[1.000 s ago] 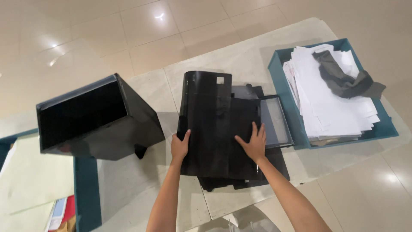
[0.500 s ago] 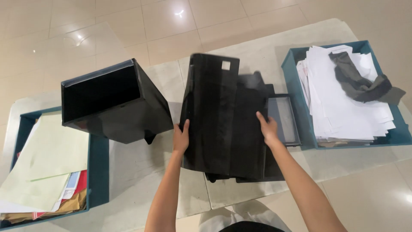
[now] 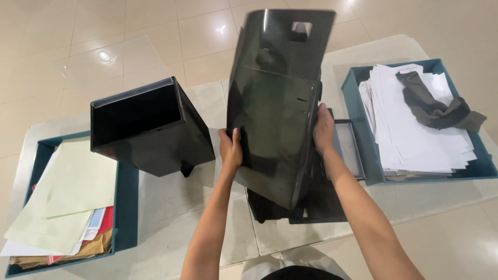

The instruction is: The person assembles a black plastic storage box by first removing a clear plastic lid and setting it aside. They then unfold a black plastic sheet, fold it into a rectangular container shape, and insert it into the main box frame. Finally, they fold the top flaps inward to secure the inner container within the frame.

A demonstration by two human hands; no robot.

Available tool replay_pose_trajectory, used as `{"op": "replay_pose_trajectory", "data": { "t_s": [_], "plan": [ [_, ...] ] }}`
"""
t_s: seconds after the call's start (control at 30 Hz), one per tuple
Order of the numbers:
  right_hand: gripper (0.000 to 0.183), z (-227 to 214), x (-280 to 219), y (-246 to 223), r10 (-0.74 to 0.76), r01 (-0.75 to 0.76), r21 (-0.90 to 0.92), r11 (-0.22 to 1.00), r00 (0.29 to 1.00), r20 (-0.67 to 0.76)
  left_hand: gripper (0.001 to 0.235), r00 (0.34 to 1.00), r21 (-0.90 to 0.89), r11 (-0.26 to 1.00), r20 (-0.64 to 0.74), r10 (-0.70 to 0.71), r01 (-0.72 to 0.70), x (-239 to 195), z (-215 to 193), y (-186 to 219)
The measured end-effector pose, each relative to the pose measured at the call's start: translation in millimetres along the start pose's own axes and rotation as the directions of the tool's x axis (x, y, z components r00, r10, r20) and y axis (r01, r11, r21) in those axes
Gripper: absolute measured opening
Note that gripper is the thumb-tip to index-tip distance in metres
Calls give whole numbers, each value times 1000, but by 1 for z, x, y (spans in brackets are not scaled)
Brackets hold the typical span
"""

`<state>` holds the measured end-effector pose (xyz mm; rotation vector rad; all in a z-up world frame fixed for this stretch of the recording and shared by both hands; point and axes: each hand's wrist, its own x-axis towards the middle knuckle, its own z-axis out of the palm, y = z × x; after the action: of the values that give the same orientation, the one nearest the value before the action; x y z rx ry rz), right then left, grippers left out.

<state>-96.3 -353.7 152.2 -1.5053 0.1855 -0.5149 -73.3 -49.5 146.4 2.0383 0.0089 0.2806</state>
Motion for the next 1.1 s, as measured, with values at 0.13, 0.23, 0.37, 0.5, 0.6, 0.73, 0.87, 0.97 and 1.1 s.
{"op": "replay_pose_trajectory", "data": {
  "t_s": [0.13, 0.23, 0.37, 0.5, 0.6, 0.73, 0.87, 0.97, 1.1],
  "plan": [
    [54, -6, 10, -15, -123, 123, -76, 989, 992, 2, 51, 990, -50, 996, -126, 67, -74, -1, -5, 2],
    [48, -9, 13, -9, -116, 117, -45, 992, 992, 40, 44, 979, -103, 990, -193, 72, -93, -3, -1, 4],
    [49, -10, 19, -1, -13, 11, 41, 999, 998, 57, 46, 954, -97, 988, -287, 86, -118, -1, 6, 6],
    [70, -24, 24, 14, 168, -186, 377, 907, 982, 82, 51, 937, -222, 968, -347, 37, -120, 4, -2, 10],
    [94, -24, 18, -1, 75, -99, 156, 983, 985, 153, 54, 941, -243, 967, -300, -155, 81, 8, -1, 3],
    [126, -22, 17, -35, 78, -59, -112, 992, 980, 181, 58, 940, -192, 979, -314, -131, 73, 9, 9, -22],
    [116, -24, 21, -40, 79, -78, -347, 935, 997, -10, 58, 943, -210, 978, -326, -72, 2, 8, 6, -27],
    [103, -37, 25, -17, 27, -89, -468, 879, 990, -138, 56, 952, -136, 990, -298, -67, 27, 8, 14, -49],
    [97, -49, 26, 27, -7, -118, -604, 788, 980, -201, 52, 993, -69, 997, -111, -32, 24, 3, 15, -59]
  ]
}}
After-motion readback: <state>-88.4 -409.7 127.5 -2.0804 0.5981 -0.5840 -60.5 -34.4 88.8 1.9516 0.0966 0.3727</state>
